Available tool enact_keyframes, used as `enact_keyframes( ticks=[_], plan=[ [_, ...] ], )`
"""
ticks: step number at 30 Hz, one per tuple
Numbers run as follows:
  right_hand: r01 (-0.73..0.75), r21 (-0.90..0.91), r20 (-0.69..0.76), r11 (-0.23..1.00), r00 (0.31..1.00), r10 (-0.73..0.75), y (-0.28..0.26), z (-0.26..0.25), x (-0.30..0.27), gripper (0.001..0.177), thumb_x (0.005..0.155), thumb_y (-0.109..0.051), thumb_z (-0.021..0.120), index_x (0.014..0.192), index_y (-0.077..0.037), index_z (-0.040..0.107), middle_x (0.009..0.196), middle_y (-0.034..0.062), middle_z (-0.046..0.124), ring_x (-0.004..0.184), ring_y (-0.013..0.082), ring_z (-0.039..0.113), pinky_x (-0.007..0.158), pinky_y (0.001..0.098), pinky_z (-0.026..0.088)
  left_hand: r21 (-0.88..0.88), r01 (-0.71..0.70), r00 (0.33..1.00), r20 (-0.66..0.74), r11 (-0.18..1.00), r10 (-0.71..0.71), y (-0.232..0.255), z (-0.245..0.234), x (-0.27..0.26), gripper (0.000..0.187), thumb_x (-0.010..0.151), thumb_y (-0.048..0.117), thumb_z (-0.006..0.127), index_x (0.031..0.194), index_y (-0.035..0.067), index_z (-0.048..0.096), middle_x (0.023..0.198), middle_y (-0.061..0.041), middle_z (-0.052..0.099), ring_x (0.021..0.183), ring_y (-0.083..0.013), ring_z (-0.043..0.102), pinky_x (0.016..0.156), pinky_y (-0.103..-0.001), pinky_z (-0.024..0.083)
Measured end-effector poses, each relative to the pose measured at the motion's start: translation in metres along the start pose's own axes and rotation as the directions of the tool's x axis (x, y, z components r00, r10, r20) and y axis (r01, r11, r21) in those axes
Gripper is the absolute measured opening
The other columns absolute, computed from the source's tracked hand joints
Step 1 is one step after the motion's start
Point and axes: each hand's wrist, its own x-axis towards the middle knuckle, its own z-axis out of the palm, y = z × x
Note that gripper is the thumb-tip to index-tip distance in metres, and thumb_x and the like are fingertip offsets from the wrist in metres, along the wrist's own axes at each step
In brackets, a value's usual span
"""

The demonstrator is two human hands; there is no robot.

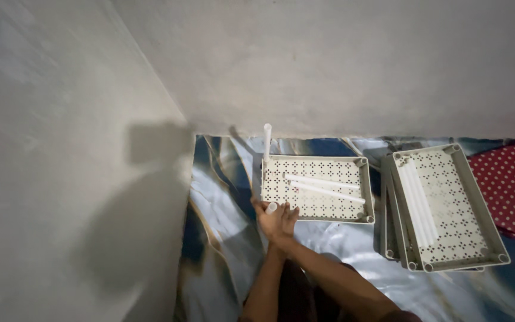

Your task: The person assembles a white plastic storage rack by inserting vertical support rods into perforated trays and stacking them. They handle multiple trays and rods, aligning and securing each layer to build a multi-tiered unit.

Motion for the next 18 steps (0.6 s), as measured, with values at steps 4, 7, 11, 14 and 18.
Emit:
enact_keyframes(
  ticks=[4, 7, 11, 14, 18],
  plan=[
    [-0.040, 0.076, 0.362, 0.996, 0.932, 0.010, 0.015, -0.008, 0.013, 0.063, 0.079, -0.078, 0.055, 0.114, -0.029, 0.074, 0.134, 0.0102, 0.064, 0.140, 0.0381, 0.044, 0.117, 0.0734, 0.012, -0.079, 0.008, 0.999, -0.038, 0.997, -0.011, 0.003, 0.015, -0.003, 0.061, 0.099, 0.021, 0.037, 0.160, 0.015, 0.030, 0.166, -0.019, 0.028, 0.154, -0.0325, 0.026, 0.128, -0.048, 0.012],
    [0.176, 0.335, 0.586, 0.925, 0.730, -0.351, 0.039, -0.009, 0.034, 0.057, 0.083, -0.075, 0.056, 0.110, -0.027, 0.073, 0.124, 0.0068, 0.070, 0.127, 0.0376, 0.051, 0.112, 0.0722, 0.027, -0.315, 0.051, 0.993, -0.081, 0.948, -0.081, -0.002, 0.017, -0.005, 0.057, 0.105, 0.024, 0.036, 0.161, 0.014, 0.028, 0.168, -0.015, 0.030, 0.156, -0.0284, 0.026, 0.130, -0.045, 0.015],
    [0.204, 0.256, 0.596, 0.945, 0.736, -0.321, 0.051, 0.013, 0.035, 0.056, 0.087, -0.068, 0.056, 0.123, -0.027, 0.067, 0.139, 0.0106, 0.059, 0.137, 0.0380, 0.039, 0.110, 0.0734, 0.029, -0.105, -0.045, 0.945, -0.326, 0.993, 0.008, -0.002, 0.003, -0.002, 0.058, 0.105, 0.027, 0.037, 0.161, 0.016, 0.029, 0.166, -0.015, 0.030, 0.154, -0.0284, 0.028, 0.130, -0.045, 0.016],
    [0.241, -0.089, 0.135, 0.966, 0.964, -0.228, 0.043, 0.039, 0.017, 0.057, 0.090, -0.063, 0.055, 0.133, -0.027, 0.063, 0.150, 0.0134, 0.050, 0.145, 0.0384, 0.029, 0.109, 0.0742, 0.030, 0.181, -0.028, 0.984, -0.166, 0.983, 0.058, 0.000, 0.000, 0.003, 0.060, 0.101, 0.023, 0.037, 0.160, 0.016, 0.029, 0.166, -0.015, 0.029, 0.153, -0.0294, 0.030, 0.129, -0.045, 0.018],
    [0.141, -0.435, -0.472, 0.889, 0.805, -0.359, 0.037, 0.063, -0.001, 0.056, 0.103, -0.049, 0.052, 0.155, -0.028, 0.047, 0.162, 0.0159, 0.038, 0.157, 0.0380, 0.016, 0.115, 0.0713, 0.032, -0.221, 0.147, 0.986, 0.106, 0.964, -0.126, 0.003, 0.017, -0.004, 0.054, 0.109, 0.017, 0.032, 0.163, 0.011, 0.028, 0.169, -0.012, 0.027, 0.156, -0.0247, 0.030, 0.132, -0.041, 0.017]
  ],
)
